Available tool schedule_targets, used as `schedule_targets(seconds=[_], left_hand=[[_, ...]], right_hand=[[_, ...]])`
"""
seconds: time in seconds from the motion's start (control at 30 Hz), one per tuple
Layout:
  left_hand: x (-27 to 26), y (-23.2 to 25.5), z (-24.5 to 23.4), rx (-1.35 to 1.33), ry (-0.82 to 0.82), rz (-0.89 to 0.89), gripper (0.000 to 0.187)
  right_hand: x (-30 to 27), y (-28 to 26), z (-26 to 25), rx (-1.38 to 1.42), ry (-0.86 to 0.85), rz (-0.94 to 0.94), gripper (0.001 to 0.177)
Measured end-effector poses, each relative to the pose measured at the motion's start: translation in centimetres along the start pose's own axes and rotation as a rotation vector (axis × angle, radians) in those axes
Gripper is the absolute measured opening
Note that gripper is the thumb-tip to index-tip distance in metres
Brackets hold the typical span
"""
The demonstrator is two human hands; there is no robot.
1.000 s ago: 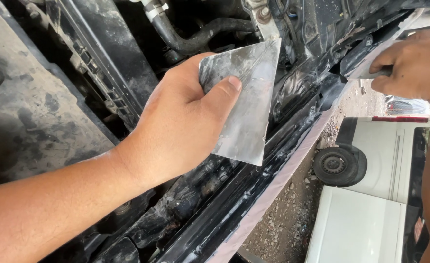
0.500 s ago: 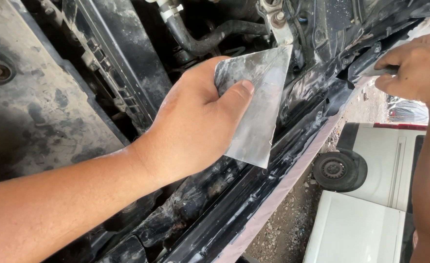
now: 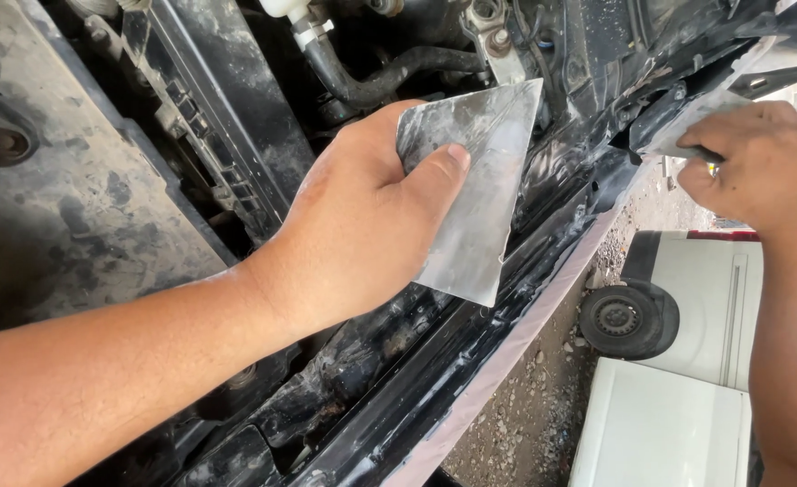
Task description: The person uses a metal putty knife to apply and smooth a pinkish body filler onto the front frame of a car with the hood open. They repeatedly spread the material along the edge of the car's bodywork.
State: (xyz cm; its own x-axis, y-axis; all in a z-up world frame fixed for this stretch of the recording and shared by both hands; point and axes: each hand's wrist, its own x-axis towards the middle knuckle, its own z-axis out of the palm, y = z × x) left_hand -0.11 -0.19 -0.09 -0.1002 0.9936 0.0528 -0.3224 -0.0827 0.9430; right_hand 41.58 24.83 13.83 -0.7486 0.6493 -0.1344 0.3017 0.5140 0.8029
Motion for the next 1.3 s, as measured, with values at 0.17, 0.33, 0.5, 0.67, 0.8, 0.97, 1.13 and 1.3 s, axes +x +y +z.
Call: schedule_targets(seconds=[0.17,0.33,0.5,0.67,0.8,0.97,1.13,1.3], left_hand=[[0.1,0.9,0.0,0.072,-0.022,-0.14,0.027],[0.0,0.4,0.4,0.015,-0.004,-0.097,0.026],[-0.4,-0.5,1.6,-0.191,0.067,-0.172,0.027],[-0.7,-0.8,2.0,-0.428,0.112,-0.116,0.024],[-1.0,-0.8,1.9,-0.532,0.076,-0.042,0.022],[-0.9,-2.0,1.7,-0.728,0.056,0.044,0.019],[-0.6,-1.2,1.1,-0.772,0.04,0.05,0.02],[-0.5,0.1,0.5,-0.832,-0.063,0.068,0.02]], right_hand=[[-1.4,-0.4,-1.5,0.043,0.034,0.013,0.017],[-3.7,-0.8,-3.2,0.305,0.131,0.053,0.021],[-2.8,-11.1,-13.1,0.721,0.416,0.161,0.025],[-4.5,-23.5,-18.2,1.459,0.842,0.203,0.033],[-3.5,-26.4,-20.9,1.751,0.73,0.2,0.028],[-2.2,-25.6,-19.6,1.747,0.701,0.177,0.033],[-1.5,-23.8,-17.9,1.879,0.66,0.17,0.037],[-0.7,-23.1,-14.9,1.738,0.624,0.01,0.02]])
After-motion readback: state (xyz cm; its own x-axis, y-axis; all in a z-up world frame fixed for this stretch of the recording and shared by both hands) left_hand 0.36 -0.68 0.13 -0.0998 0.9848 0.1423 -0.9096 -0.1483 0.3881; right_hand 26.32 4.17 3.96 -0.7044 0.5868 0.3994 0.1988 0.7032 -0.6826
